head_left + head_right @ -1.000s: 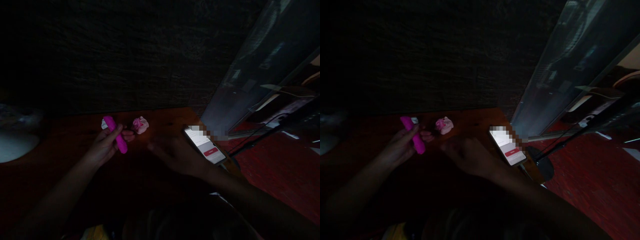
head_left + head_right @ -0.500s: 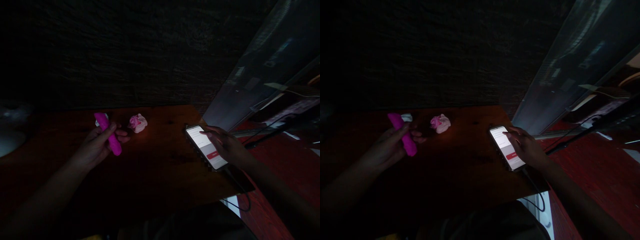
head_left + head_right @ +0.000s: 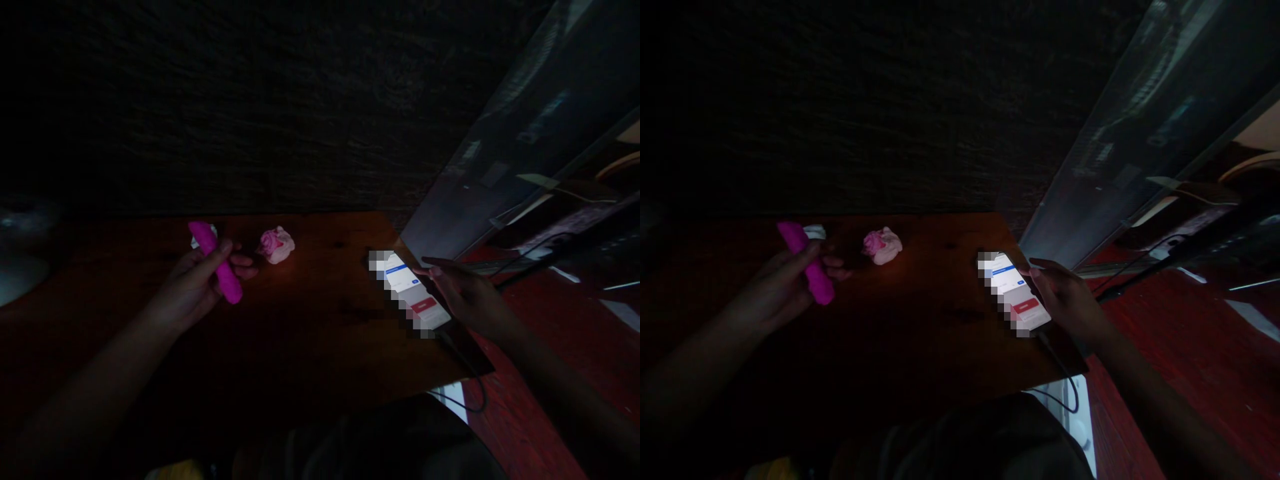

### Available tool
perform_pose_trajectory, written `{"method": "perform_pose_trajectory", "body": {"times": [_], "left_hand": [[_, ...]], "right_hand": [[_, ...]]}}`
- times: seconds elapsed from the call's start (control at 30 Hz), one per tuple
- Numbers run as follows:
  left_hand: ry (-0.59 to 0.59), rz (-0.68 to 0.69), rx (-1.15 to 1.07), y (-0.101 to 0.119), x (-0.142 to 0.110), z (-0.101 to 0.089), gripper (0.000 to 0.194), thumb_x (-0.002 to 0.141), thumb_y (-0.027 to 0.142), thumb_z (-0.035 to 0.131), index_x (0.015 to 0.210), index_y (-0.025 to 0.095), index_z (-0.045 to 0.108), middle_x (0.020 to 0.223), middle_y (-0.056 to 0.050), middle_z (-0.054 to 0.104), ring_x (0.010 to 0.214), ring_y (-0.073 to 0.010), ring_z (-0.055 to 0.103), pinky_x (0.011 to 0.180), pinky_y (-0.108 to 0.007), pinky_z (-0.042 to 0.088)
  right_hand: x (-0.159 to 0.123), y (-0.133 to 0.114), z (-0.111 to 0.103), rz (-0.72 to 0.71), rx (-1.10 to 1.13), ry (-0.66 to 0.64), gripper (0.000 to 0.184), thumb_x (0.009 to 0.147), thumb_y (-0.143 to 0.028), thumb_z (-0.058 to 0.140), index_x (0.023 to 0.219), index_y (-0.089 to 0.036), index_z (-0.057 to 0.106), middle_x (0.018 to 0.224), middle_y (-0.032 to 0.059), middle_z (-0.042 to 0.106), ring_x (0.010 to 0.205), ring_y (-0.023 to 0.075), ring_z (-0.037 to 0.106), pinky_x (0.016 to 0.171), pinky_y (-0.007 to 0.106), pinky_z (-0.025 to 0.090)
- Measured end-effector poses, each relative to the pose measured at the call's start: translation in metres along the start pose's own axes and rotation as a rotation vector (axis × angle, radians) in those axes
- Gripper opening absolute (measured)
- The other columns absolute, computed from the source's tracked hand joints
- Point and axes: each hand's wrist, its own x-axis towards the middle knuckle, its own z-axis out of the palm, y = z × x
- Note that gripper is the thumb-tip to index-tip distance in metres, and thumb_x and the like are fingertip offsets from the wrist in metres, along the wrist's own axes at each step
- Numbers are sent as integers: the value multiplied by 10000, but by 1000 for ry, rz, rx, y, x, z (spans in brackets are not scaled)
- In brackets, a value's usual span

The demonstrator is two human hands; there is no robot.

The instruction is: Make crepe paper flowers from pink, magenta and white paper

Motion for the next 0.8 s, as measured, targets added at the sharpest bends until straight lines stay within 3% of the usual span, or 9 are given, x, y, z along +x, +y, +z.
{"method": "perform_pose_trajectory", "body": {"times": [0.37, 0.47, 0.6, 0.7, 0.8], "left_hand": [[19, -9, 16, 2, -2, 4, 74, 893, 190, 616, 877, 134, 662, 626, -26, 711, 565, -151, 694, 575, -234, 566], [-23, 2, -1, 1, -1, 3, 78, 884, 212, 641, 872, 137, 659, 641, -31, 715, 566, -152, 697, 570, -232, 570], [-50, 0, -50, 2, -4, 5, 106, 907, 190, 604, 831, 135, 654, 636, -35, 710, 584, -144, 701, 613, -232, 586], [-55, 6, -99, 5, -7, 7, 99, 906, 189, 608, 830, 142, 651, 662, -29, 717, 643, -145, 714, 698, -255, 601], [-47, 30, -106, 7, -7, 5, 88, 900, 215, 616, 853, 151, 655, 704, -37, 725, 686, -158, 727, 706, -266, 607]], "right_hand": [[-10, -6, -5, -34, 13, 53, 436, 992, -459, 391, 1051, -214, 748, 1133, 114, 735, 1001, 254, 719, 804, 374, 590], [-4, -23, -7, 12, 28, 107, 408, 977, -456, 428, 1045, -208, 745, 1111, 121, 739, 917, 249, 730, 733, 360, 588], [11, -89, 6, -72, 165, 2, 327, 958, -411, 492, 991, -197, 737, 965, 93, 761, 819, 215, 717, 736, 328, 557], [29, -158, 38, -121, 347, -256, 345, 963, -444, 505, 885, -191, 725, 797, 49, 736, 665, 163, 674, 667, 292, 527], [55, -211, 81, -173, 712, -541, 282, 864, -446, 678, 1017, -209, 694, 927, 21, 736, 777, 140, 683, 699, 252, 536]]}}
